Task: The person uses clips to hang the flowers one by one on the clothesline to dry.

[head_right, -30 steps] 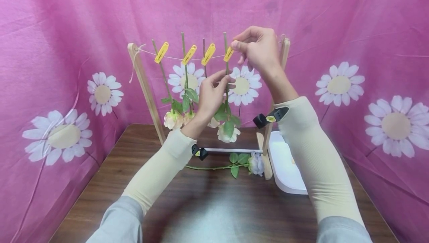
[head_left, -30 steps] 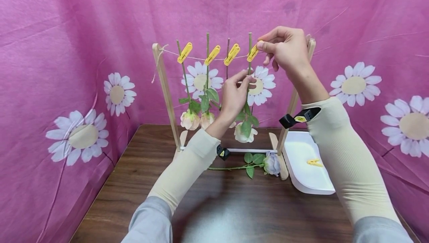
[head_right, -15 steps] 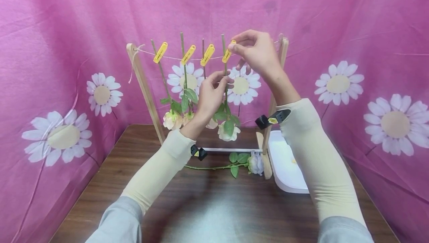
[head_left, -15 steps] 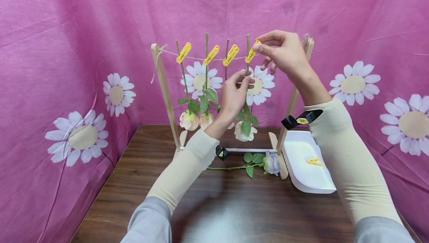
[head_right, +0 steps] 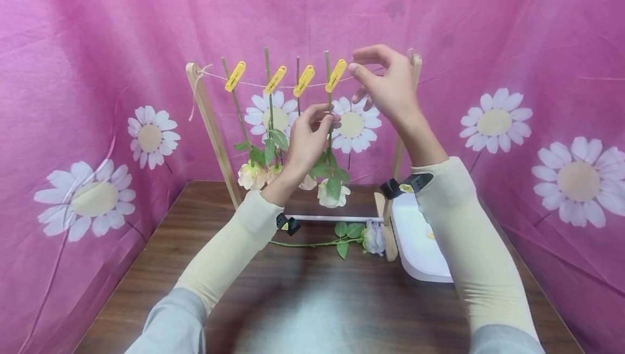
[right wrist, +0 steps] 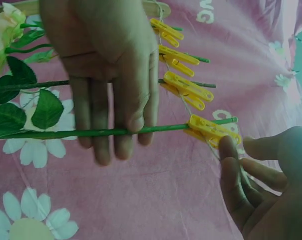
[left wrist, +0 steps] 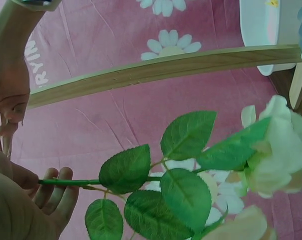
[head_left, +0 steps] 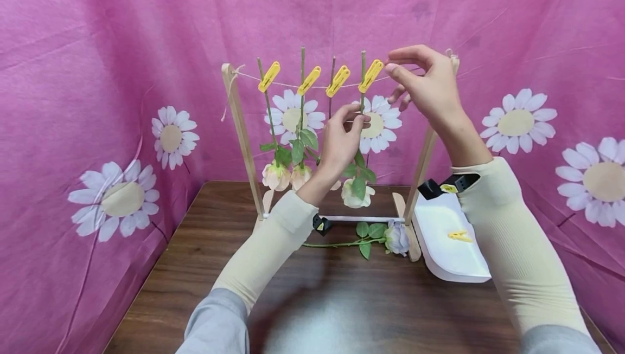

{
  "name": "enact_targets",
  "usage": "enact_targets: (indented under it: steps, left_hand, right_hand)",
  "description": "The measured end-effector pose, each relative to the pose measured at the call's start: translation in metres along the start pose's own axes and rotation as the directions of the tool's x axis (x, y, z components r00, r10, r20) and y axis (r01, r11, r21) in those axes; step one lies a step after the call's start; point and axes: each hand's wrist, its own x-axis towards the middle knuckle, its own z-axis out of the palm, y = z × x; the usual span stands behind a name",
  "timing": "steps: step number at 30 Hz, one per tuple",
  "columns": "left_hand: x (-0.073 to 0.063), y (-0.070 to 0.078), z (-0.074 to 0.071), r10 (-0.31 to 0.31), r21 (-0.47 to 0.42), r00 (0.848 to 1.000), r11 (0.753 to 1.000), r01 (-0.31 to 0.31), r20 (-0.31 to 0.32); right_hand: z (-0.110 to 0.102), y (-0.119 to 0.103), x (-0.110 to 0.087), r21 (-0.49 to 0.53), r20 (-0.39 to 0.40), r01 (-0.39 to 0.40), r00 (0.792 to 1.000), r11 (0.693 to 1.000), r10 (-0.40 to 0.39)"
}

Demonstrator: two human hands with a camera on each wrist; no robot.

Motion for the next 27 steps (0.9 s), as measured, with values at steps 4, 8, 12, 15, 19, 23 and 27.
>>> enact_targets:
  steps: [4, 8, 12, 15, 19, 23, 27]
  left_hand:
    - [-0.003, 0.002, -0.002, 0.01, 0.01, 1.0, 1.0, -0.01, -0.006]
    - [-0.006, 0.007, -0.007, 0.046, 0.043, 0.999, 0.998, -0.046, -0.011]
    - [-0.011, 0.012, -0.015, 0.113, 0.088, 0.994, 0.99, -0.112, -0.01]
    - [-0.015, 0.014, -0.023, 0.161, 0.128, 0.987, 0.979, -0.159, -0.003]
    - [-0.022, 0.014, -0.035, 0.184, 0.17, 0.983, 0.968, -0.184, 0.017]
    - [-0.031, 0.009, -0.048, 0.183, 0.212, 0.982, 0.959, -0.189, 0.048]
    - [-0.039, -0.001, -0.059, 0.195, 0.243, 0.976, 0.946, -0.213, 0.098]
  right_hand:
    - [-0.008, 0.005, -0.01, 0.066, -0.046, 0.06, 0.997, 0.996, -0.057]
    - [-0.019, 0.01, -0.02, 0.088, -0.054, 0.095, 0.994, 0.992, -0.09]
    - [-0.032, 0.018, -0.031, 0.042, -0.041, 0.09, 0.995, 0.995, -0.088]
    - [-0.042, 0.026, -0.041, -0.011, -0.033, 0.073, 0.997, 0.997, -0.073]
    - [-0.056, 0.038, -0.055, -0.082, -0.04, 0.052, 0.998, 0.995, -0.056]
    - [-0.071, 0.05, -0.068, -0.111, -0.053, 0.02, 0.998, 0.994, -0.026]
    - [-0.087, 0.066, -0.08, -0.147, -0.063, 0.007, 0.998, 0.989, -0.016]
